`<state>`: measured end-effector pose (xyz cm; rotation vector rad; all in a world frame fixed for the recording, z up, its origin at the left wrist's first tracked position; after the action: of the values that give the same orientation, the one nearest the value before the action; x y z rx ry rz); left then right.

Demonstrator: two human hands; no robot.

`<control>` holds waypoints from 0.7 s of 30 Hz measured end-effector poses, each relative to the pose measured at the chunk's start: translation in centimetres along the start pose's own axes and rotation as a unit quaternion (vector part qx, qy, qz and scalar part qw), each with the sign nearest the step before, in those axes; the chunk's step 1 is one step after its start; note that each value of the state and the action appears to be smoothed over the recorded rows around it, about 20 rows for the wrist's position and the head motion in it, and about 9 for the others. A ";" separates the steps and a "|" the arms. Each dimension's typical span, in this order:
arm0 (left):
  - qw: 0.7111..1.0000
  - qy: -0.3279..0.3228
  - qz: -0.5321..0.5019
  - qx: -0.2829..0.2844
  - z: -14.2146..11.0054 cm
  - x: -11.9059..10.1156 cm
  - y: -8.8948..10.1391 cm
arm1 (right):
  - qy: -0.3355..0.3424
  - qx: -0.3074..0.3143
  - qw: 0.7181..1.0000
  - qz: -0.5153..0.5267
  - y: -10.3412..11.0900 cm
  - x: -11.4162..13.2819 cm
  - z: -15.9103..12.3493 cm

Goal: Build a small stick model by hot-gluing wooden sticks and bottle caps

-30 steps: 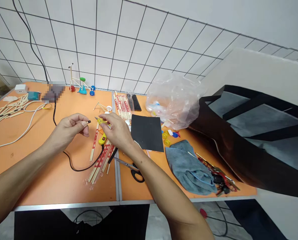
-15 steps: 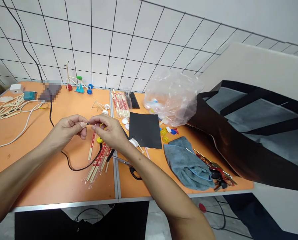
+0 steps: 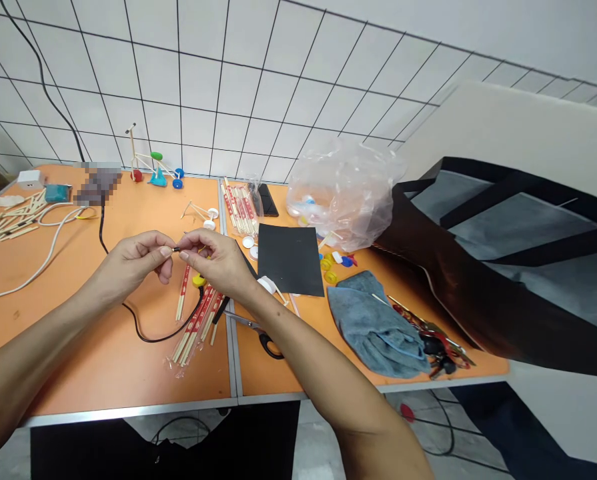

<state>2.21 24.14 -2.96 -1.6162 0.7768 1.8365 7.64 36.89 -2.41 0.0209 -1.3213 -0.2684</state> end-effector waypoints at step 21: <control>0.992 -0.058 0.041 -0.104 -0.7 -1.2 1.2 | -0.071 -0.017 0.991 0.112 -1.2 -0.9 -0.3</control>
<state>1.92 22.80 -1.80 -1.6066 0.6271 2.1088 7.47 35.83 -3.49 -0.1764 -1.4470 -0.1028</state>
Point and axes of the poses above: each hand's wrist, its own z-axis towards the middle knuckle, its own y-axis out of the back of the hand, x = y × z, the point moved 9 cm from there along z, towards the middle knuckle, and after that the axes turned 4 degrees about z, right-handed, at the moved point
